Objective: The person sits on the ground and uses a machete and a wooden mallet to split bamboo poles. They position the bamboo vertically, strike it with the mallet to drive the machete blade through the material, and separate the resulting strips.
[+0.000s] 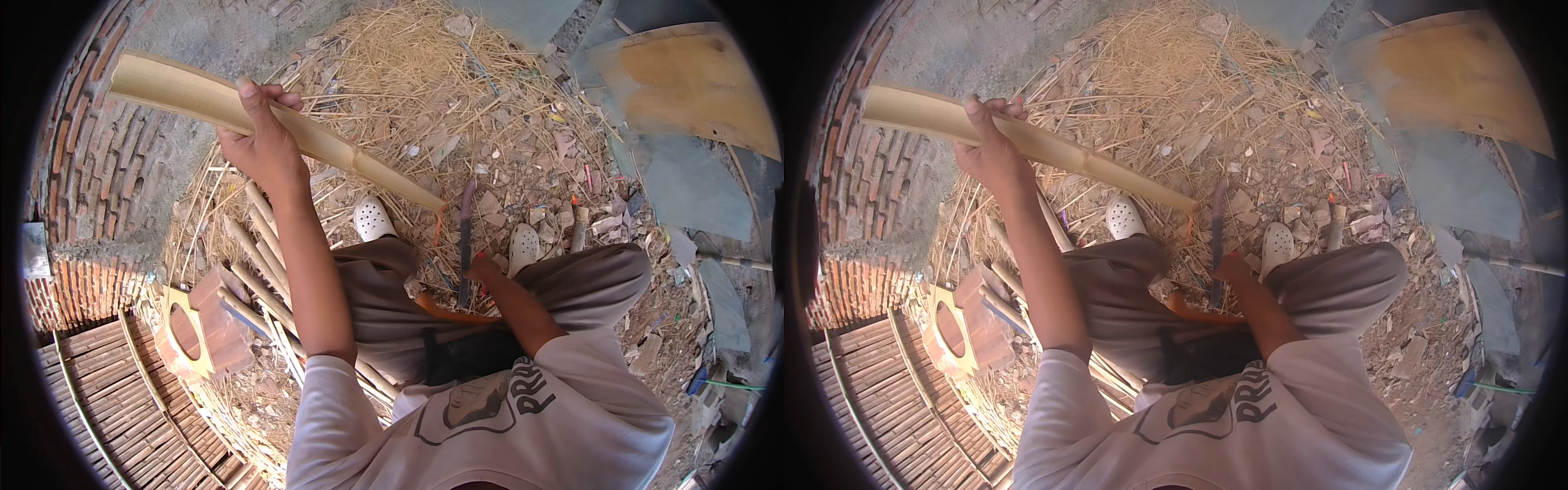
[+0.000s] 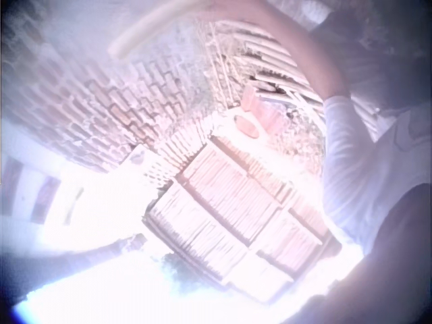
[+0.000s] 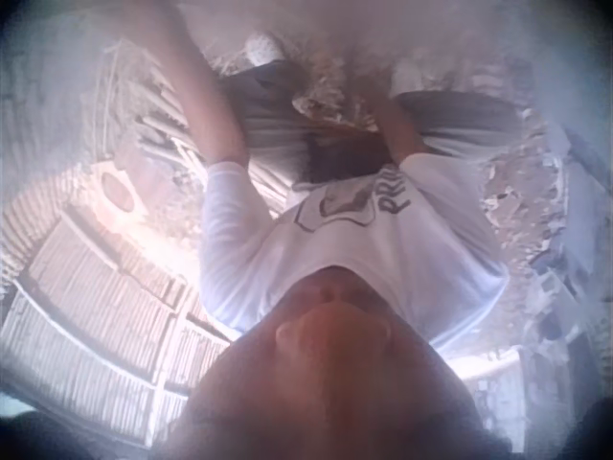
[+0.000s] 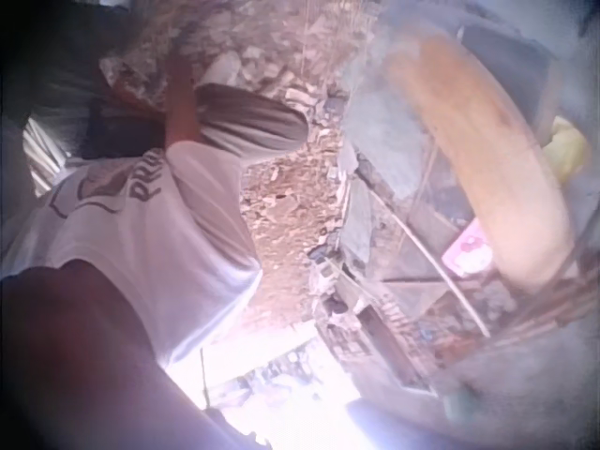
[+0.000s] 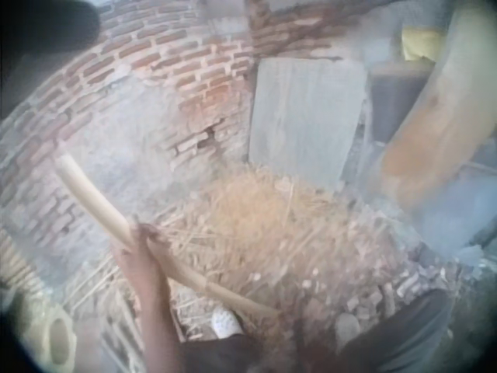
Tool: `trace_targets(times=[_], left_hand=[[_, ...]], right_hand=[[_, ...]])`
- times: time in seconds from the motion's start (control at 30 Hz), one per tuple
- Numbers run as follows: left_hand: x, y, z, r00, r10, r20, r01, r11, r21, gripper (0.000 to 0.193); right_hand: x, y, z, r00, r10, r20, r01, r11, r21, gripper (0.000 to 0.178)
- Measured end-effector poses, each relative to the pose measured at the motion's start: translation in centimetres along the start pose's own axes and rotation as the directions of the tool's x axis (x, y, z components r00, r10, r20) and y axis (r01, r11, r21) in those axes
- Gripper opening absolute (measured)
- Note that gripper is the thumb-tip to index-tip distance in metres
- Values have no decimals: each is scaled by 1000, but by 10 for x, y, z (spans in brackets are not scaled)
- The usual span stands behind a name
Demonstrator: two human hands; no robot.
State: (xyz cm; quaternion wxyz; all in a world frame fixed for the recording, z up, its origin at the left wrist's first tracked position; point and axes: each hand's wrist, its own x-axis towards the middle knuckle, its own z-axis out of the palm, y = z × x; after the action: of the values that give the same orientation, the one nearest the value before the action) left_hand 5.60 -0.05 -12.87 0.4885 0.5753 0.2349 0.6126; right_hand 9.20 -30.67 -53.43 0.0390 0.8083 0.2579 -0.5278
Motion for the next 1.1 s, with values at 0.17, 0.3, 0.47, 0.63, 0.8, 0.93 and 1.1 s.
trace_targets(times=[0.17, 0.3, 0.47, 0.63, 0.8, 0.93, 1.1], left_hand=[[13, -19, -12, 997, -36, -65, 35, 999, -16, 33], [18, -20, -10, 996, -47, -82, 45, 999, -18, 36], [13, -15, -20, 989, -118, -95, 114, 993, -38, 34], [14, -16, -13, 989, -131, -62, 127, 989, -73, 31], [16, -17, -17, 989, -121, -90, 113, 990, -87, 31], [16, -13, -14, 983, -165, -84, 161, 986, -47, 31], [18, -13, -2, 993, -104, 62, 111, 987, -113, 27]], right_hand=[[43, 1, 38, 980, 171, 103, -162, 982, -94, 54], [67, 11, 49, 970, 139, 197, -121, 988, -98, 65], [60, -5, 18, 993, 67, -96, -70, 997, -24, 59], [106, -2, -67, 753, -464, -466, 169, 821, -545, 73], [126, -21, -128, 717, -675, -173, 196, 434, -879, 49], [133, -29, -128, 723, -686, -77, 150, 266, -952, 34], [157, -15, -120, 930, -300, 211, 261, 137, -956, 37]])
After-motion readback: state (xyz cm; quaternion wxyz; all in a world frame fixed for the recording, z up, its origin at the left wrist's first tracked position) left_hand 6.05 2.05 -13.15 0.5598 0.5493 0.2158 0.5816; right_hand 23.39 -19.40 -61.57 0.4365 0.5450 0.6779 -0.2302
